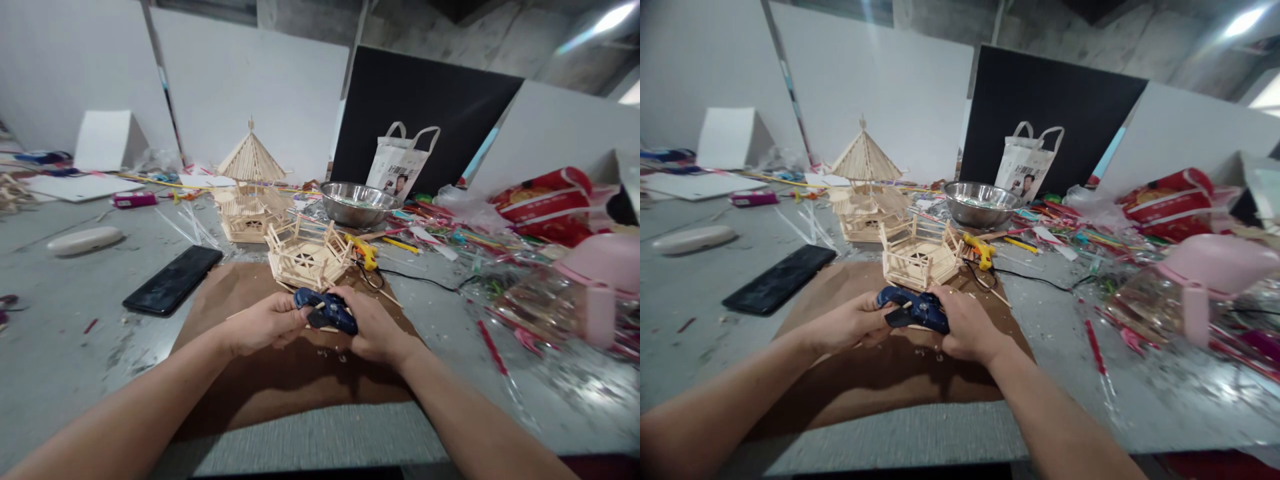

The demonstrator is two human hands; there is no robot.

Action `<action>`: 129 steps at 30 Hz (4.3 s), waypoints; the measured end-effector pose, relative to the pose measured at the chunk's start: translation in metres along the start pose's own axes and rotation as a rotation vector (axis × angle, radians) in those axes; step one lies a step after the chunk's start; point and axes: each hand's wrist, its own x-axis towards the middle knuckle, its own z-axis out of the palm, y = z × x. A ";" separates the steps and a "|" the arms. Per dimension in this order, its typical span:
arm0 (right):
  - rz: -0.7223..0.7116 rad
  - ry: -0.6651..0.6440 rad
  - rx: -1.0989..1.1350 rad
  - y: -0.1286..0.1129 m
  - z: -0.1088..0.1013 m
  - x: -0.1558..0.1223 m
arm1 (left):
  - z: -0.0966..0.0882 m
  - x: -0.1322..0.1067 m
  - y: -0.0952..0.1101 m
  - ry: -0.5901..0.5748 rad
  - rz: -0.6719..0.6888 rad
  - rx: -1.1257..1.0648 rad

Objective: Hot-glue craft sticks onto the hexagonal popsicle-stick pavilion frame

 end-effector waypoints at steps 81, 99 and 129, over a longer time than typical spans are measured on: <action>-0.051 0.033 -0.102 -0.003 0.002 -0.007 | -0.007 0.000 -0.013 -0.289 -0.183 -0.553; 0.284 0.233 -0.196 0.002 0.003 -0.005 | -0.005 0.005 -0.006 0.109 -0.059 -0.255; 0.564 0.327 -0.433 0.049 -0.034 -0.002 | -0.013 0.008 0.013 0.653 0.452 1.438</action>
